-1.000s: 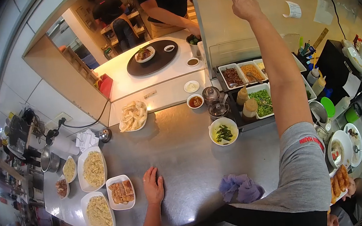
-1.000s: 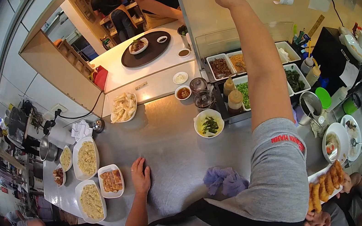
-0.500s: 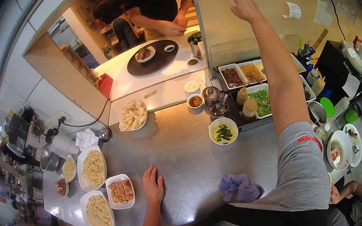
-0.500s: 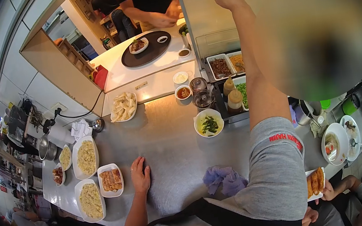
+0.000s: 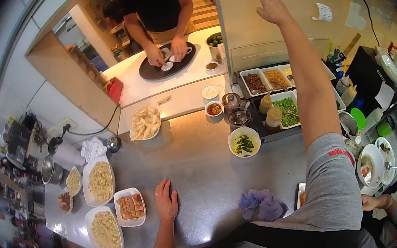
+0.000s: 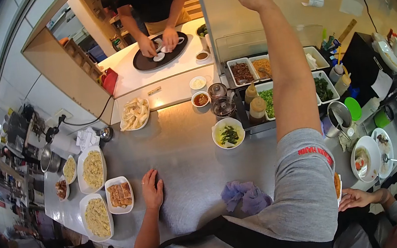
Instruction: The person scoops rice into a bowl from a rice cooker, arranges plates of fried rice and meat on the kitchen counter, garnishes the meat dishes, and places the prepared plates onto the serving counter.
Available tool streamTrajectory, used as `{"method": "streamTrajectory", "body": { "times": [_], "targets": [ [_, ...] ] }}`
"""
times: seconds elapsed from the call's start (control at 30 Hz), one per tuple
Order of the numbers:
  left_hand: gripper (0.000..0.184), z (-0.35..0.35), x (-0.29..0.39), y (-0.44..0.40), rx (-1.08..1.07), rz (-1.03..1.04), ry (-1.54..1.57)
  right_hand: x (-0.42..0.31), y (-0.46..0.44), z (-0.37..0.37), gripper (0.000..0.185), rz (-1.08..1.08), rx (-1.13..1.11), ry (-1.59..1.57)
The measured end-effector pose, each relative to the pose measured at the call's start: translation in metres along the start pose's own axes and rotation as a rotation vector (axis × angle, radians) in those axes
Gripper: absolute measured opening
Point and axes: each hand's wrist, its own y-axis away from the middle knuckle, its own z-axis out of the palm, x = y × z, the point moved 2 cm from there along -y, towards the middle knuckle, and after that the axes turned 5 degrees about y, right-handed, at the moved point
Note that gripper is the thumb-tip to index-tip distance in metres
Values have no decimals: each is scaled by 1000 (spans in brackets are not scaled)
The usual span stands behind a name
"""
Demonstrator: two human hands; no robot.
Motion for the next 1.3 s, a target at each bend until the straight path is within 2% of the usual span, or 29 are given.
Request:
{"method": "streamTrajectory", "body": {
  "times": [0.07, 0.1, 0.13, 0.2, 0.23, 0.27, 0.3, 0.33, 0.73, 0.8, 0.83, 0.87, 0.9, 0.93, 0.97, 1.03, 1.07, 1.13, 1.2, 1.27, 1.3],
  "targets": [
    [40, 2, -5, 3, 19, -14, -11, 26, -11, 39, 69, -138, 70, 44],
    [40, 0, -4, 4, 27, 0, 15, 9, -4, 16, 64, -72, -40, 56],
    [41, 0, -5, 1, 42, -3, 34, 15, -5, 23, 63, -26, -59, 17],
    [41, 0, -8, 0, 53, -7, 44, 71, -30, 70, 62, -321, 68, 202],
    [38, 0, -10, 0, 53, 6, 54, 85, -37, 80, 55, -328, 82, 55],
    [36, 0, -13, 1, 50, 17, 51, 78, -42, 73, 56, -392, 61, -60],
    [36, 4, -16, 5, 83, -6, 55, 77, -50, 69, 55, -314, -158, -58],
    [38, 3, -18, 6, 41, -17, 77, 77, -58, 71, 55, -324, -201, -78],
    [39, 0, -19, 15, 49, -40, 78, 57, -56, 81, 52, -424, -146, -163],
    [41, -1, -16, 10, 54, -19, 89, 65, -45, 69, 51, -405, -59, -37],
    [42, -4, -13, 7, 35, -30, 101, 78, -49, 78, 59, -320, -83, 225],
    [42, -2, -11, 5, 56, -29, 118, 73, -41, 80, 63, -344, -35, 421],
    [38, 1, -13, 2, 71, 0, 58, 55, -29, 63, 68, -197, -12, 288],
    [38, 0, -12, 6, 61, 13, 54, 31, -22, 42, 70, -212, -46, 213],
    [39, 1, -8, 2, 57, 7, 47, -6, -10, 10, 72, -11, -130, 217],
    [39, 7, -4, -13, 34, 45, 57, 20, -8, -1, 74, -11, -118, 211],
    [40, 1, -8, -1, 44, 3, 41, 2, -13, 14, 75, -57, -121, 160],
    [40, 1, -11, 4, 64, -1, 40, 48, -29, 67, 75, -210, 31, -16],
    [40, -3, -9, 7, 84, 15, 6, 42, -27, 66, 70, -180, -154, -46],
    [38, -4, -16, 6, 64, 26, 49, 7, -16, 40, 65, -213, -476, 4],
    [37, -1, -18, 7, 93, 29, 49, 11, -15, 46, 63, -357, -540, 6]
  ]
}}
